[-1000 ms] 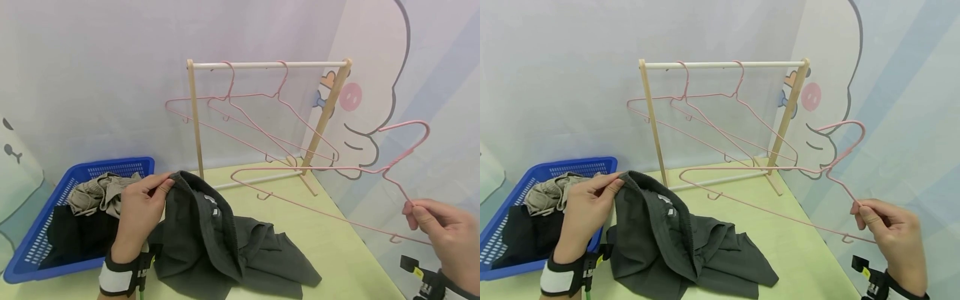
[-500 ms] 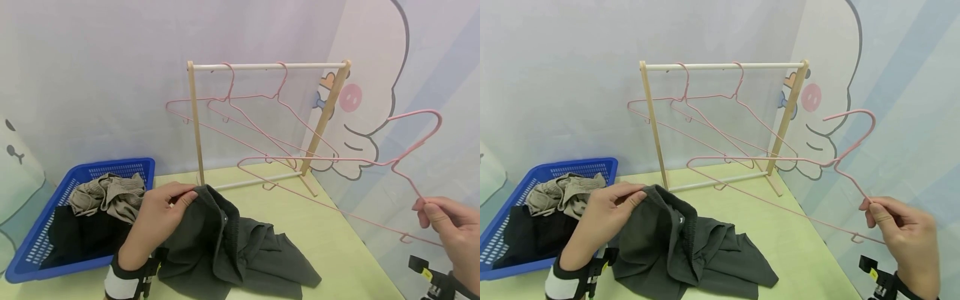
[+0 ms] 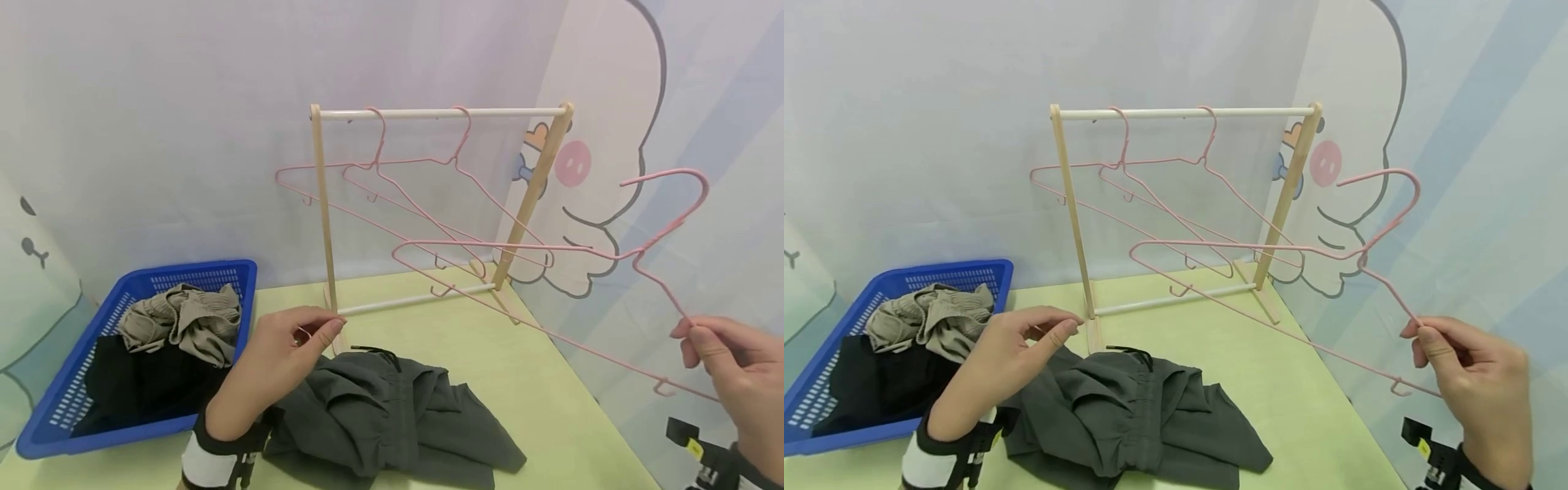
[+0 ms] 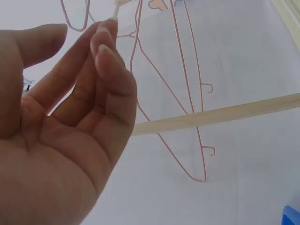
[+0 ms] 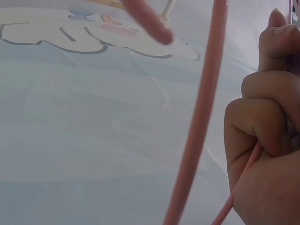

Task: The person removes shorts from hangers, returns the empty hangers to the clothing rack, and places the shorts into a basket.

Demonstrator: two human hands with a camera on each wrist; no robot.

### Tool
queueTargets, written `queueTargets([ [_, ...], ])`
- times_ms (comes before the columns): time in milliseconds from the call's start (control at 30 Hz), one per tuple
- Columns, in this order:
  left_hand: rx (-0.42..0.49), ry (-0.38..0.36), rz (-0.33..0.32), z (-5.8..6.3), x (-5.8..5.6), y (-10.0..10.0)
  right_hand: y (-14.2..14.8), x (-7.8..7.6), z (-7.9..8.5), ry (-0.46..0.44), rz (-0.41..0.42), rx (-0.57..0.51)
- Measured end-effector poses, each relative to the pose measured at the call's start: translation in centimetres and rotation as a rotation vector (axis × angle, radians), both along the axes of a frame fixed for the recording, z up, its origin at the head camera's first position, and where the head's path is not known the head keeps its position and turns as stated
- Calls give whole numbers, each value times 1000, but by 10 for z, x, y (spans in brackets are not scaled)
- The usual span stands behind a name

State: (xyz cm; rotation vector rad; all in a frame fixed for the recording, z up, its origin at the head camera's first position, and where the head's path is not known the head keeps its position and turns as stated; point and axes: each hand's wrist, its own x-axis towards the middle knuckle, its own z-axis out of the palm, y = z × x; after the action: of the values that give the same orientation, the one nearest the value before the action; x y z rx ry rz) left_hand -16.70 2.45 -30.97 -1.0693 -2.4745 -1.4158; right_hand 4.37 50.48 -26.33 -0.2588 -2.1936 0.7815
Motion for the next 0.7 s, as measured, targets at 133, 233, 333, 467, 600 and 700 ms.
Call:
queueTargets([
  [133,-13,23,39,3,-12,1,1,6,0,-17,-4,-1],
  [233,-4,27,95,7,-23,3,3,11,1,-24,-13,-1],
  [333,27,15,150,14,-36,5,4,15,3,-20,-38,40],
  [467,93,-14,175,24,-59,13,4,24,6,9,-87,101],
  [600,152,-47,195,30,-85,25,7,34,11,59,-103,168],
  [700,165,-70,225,29,-105,33,9,44,16,91,-79,257],
])
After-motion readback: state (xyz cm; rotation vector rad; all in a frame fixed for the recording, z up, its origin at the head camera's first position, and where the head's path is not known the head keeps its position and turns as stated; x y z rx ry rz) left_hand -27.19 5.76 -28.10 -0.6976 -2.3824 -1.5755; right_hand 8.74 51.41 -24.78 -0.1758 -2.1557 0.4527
